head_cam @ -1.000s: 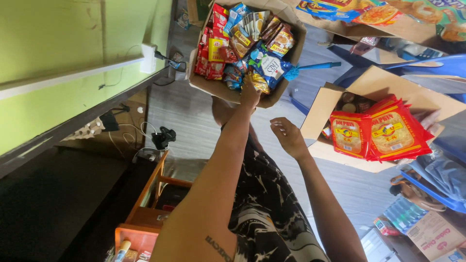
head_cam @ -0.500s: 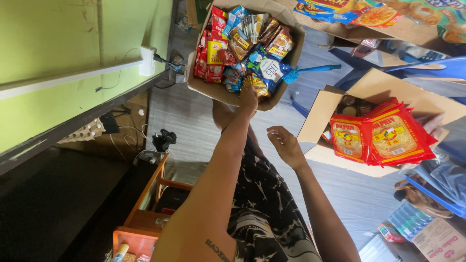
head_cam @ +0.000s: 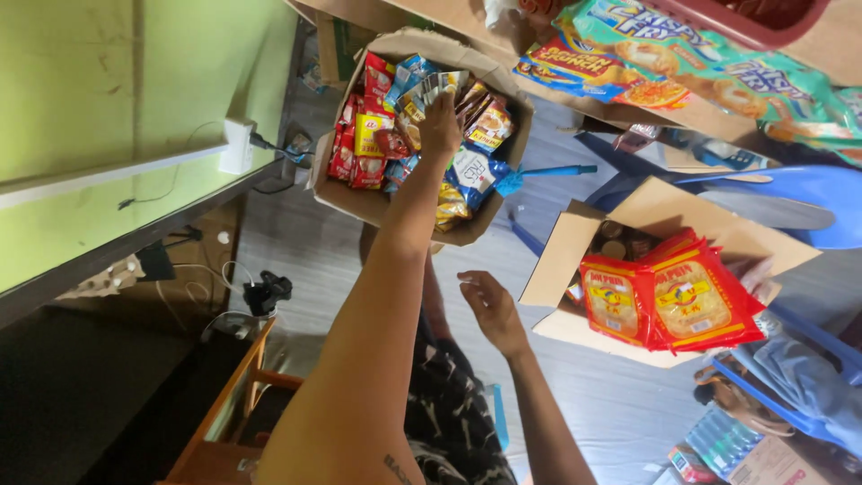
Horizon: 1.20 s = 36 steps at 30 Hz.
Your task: The recorder is taking instant coffee and cereal drink packets from a box on the floor and organizing them onto store shelves.
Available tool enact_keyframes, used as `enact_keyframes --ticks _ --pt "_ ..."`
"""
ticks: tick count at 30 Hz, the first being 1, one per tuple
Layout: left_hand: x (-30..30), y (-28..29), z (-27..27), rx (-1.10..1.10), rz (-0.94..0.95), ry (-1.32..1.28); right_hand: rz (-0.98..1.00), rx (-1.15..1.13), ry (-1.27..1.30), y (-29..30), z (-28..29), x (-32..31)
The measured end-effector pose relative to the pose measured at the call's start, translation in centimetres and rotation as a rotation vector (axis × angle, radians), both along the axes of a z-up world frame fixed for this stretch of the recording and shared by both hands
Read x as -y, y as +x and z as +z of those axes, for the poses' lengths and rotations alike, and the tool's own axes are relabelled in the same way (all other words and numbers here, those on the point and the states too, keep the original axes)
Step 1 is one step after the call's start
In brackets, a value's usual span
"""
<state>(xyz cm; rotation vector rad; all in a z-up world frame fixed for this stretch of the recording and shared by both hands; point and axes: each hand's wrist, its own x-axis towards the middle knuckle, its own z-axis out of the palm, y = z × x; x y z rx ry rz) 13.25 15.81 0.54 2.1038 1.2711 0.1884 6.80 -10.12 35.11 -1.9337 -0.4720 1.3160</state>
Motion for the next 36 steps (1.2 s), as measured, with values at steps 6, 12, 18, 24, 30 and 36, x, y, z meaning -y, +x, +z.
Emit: enact_keyframes --ticks 6,12,18,24,30,36 --pt "-2.8 4.2 -4.3 -0.300 -0.081 0.278 -0.092 -0.142 -0.025 -1.3 -0.3 -0.8" --pt "-2.2 0.9 -8.1 -0.304 -0.023 -0.046 -0.141 -0.219 -0.009 -1.5 1.2 -1.0" --pt "0.7 -7.5 2.2 0.018 0.028 0.129 -0.115 -0.193 -0.026 -1.6 1.3 -0.4" --pt "5.9 -17.3 8.8 0.364 -0.031 0.135 -0.069 -0.124 0.001 -1.9 0.7 1.1" --pt "8.3 -23.2 18.5 0.287 0.007 -0.174 -0.024 -0.098 0.098 -2.0 -1.1 3.0" --pt "7.0 -23.2 31.0 0.322 -0.155 0.150 0.077 0.037 0.049 -1.2 -0.3 2.0"
